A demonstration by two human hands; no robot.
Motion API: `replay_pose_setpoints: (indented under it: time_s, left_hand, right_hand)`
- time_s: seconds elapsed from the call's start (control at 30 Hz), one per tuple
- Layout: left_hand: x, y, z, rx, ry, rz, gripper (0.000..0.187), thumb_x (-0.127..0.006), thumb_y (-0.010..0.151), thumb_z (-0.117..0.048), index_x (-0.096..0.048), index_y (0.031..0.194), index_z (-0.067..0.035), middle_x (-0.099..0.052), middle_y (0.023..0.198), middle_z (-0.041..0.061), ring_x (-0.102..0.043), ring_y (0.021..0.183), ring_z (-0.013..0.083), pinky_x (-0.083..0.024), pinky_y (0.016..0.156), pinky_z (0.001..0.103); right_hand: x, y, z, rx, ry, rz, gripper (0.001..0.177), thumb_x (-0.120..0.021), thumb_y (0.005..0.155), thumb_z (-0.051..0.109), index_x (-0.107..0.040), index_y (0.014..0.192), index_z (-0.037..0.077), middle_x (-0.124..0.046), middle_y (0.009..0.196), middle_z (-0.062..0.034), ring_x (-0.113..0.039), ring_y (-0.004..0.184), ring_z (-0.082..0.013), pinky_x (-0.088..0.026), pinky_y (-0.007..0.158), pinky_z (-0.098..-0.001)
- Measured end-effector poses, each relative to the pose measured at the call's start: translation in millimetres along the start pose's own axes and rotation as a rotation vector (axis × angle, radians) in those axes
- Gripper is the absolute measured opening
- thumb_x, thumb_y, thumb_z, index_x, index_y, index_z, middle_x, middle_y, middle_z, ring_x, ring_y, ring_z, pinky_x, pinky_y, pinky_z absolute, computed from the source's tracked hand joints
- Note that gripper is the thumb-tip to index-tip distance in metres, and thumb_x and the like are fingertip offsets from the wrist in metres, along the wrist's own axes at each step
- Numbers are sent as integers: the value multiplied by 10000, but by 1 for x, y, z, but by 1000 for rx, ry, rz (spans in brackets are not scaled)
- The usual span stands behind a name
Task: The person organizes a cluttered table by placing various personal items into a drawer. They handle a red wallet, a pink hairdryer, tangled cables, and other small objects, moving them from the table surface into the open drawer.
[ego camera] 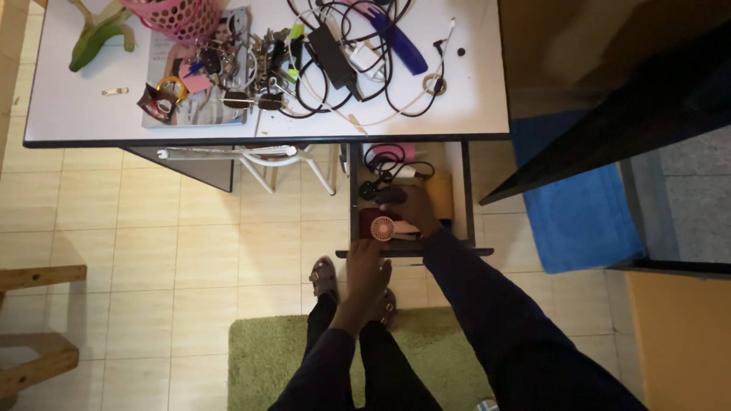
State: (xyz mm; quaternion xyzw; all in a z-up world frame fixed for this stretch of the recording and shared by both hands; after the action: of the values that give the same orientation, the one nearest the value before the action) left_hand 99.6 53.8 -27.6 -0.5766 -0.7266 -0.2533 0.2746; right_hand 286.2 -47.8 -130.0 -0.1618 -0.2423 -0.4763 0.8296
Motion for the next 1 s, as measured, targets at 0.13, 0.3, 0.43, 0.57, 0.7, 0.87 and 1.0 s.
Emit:
replay_pose_setpoints:
  time_s: [0.13, 0.3, 0.43, 0.57, 0.7, 0.87, 1.0]
  left_hand:
    - [-1, 1, 4, 24, -6, -7, 310, -794, 727, -103, -684, 1017, -101, -635, 1055, 129, -543, 1137, 376, -436, 963, 505]
    - [1, 2, 3, 24, -13, -22, 290, -785, 723, -90, -698, 999, -107, -633, 1042, 126, -542, 1120, 376, -438, 961, 505]
    - [7, 4, -1, 9, -22, -44, 263, -772, 730, -87, -693, 981, -104, -639, 1019, 112, -564, 1087, 361, -461, 936, 492]
    - [8, 2, -2, 12, -42, -41, 250, -764, 719, -76, -692, 957, -100, -645, 992, 123, -569, 1064, 374, -464, 909, 499]
    - [6, 5, 2, 6, -29, -30, 240, -771, 707, -74, -703, 938, -84, -652, 963, 144, -588, 1010, 389, -476, 869, 502]
    - [-2, 29, 29, 137, -340, -35, 273, -746, 801, -117, -713, 1067, -63, -732, 961, 139, -723, 864, 289, -585, 767, 375]
    - [18, 75, 44, 205, -508, -171, 265, -730, 891, -138, -703, 1144, -65, -753, 915, 118, -726, 835, 225, -575, 752, 335]
  right_hand:
    - [6, -3, -2, -8, 59, -73, 522, -866, 801, 300, -690, 1203, 18, -749, 1029, -141, -736, 944, -256, -583, 814, -384]
    - [1, -5, -24, -175, -85, -23, 415, -847, 855, 312, -726, 1098, -3, -765, 992, -157, -754, 926, -256, -605, 846, -383]
    - [5, -2, -14, 10, -65, -143, 451, -867, 827, 279, -729, 1173, 23, -748, 1072, -163, -729, 982, -271, -589, 844, -395]
    - [-3, -3, -30, -91, 49, -121, 434, -854, 826, 275, -724, 1162, 33, -747, 1067, -133, -752, 967, -249, -608, 842, -366]
    - [13, -4, -2, 170, -40, -263, 439, -879, 772, 254, -722, 1105, 16, -714, 1115, -168, -712, 1012, -276, -595, 841, -377]
    - [38, -17, 26, 121, 46, -359, 391, -855, 819, 260, -728, 1107, 28, -737, 1027, -133, -727, 932, -246, -584, 775, -336]
    - [67, 9, 58, -23, 106, -321, 290, -844, 848, 288, -762, 986, 47, -746, 804, -66, -731, 748, -190, -572, 662, -310]
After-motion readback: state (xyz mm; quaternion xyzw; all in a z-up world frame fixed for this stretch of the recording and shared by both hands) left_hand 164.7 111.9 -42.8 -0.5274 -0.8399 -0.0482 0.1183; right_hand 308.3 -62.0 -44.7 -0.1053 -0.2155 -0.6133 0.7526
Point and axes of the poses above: each hand's wrist, its own y-axis towards the middle knuckle, its own x-axis out of the back of the hand, z = x × y, the point moved 9 cm from there along y, towards the middle knuckle
